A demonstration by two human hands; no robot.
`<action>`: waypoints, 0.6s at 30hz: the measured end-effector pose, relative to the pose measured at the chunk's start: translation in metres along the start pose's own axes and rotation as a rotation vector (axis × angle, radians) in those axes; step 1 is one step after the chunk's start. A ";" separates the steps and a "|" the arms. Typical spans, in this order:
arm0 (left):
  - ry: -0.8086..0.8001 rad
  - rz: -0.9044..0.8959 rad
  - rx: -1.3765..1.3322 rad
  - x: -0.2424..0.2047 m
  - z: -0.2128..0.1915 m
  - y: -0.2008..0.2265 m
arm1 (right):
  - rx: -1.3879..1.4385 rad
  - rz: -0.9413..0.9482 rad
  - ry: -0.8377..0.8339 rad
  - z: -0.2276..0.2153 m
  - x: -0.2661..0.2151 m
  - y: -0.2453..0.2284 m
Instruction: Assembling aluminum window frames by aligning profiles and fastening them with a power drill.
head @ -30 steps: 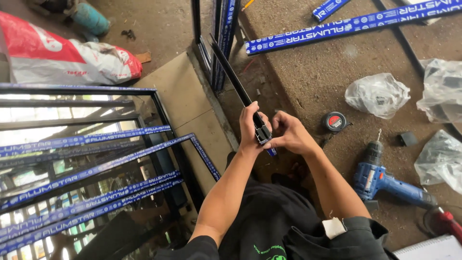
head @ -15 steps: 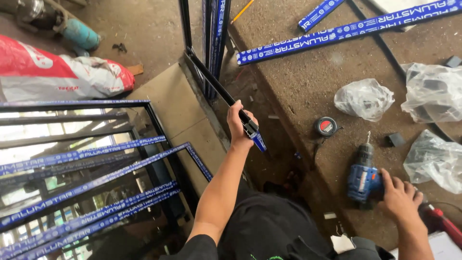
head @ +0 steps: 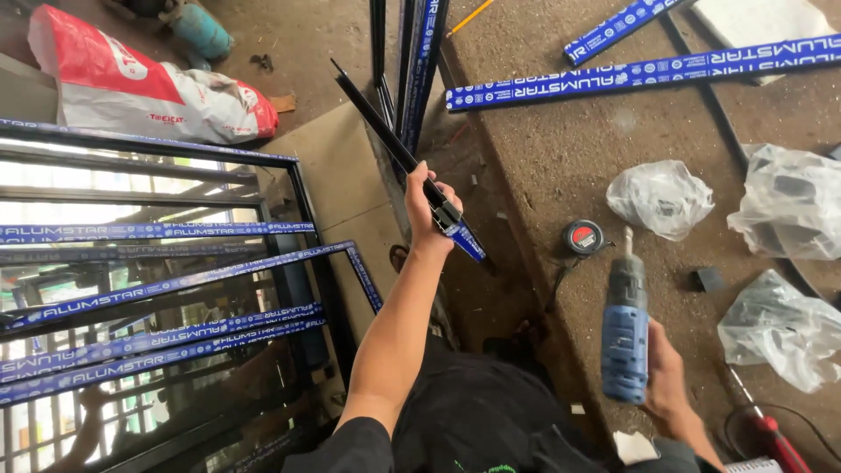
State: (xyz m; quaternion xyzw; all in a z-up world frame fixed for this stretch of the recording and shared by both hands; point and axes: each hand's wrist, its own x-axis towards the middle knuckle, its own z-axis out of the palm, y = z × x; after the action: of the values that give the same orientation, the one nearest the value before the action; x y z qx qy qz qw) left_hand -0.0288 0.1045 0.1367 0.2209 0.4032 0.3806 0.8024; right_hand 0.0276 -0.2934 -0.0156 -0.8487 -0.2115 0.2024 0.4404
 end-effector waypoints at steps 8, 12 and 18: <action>-0.001 0.022 -0.032 -0.005 0.008 0.022 | 0.251 0.305 -0.055 0.076 -0.004 -0.123; -0.015 0.000 -0.035 -0.008 0.008 0.031 | 0.925 0.273 -0.324 0.095 0.007 -0.128; -0.002 0.006 -0.014 -0.012 0.001 0.038 | 0.843 0.042 -0.407 0.098 0.012 -0.153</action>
State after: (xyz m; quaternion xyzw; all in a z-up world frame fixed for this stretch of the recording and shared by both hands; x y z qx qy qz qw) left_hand -0.0489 0.1185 0.1684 0.2168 0.3990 0.3858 0.8031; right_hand -0.0422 -0.1424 0.0580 -0.5430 -0.1756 0.4418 0.6922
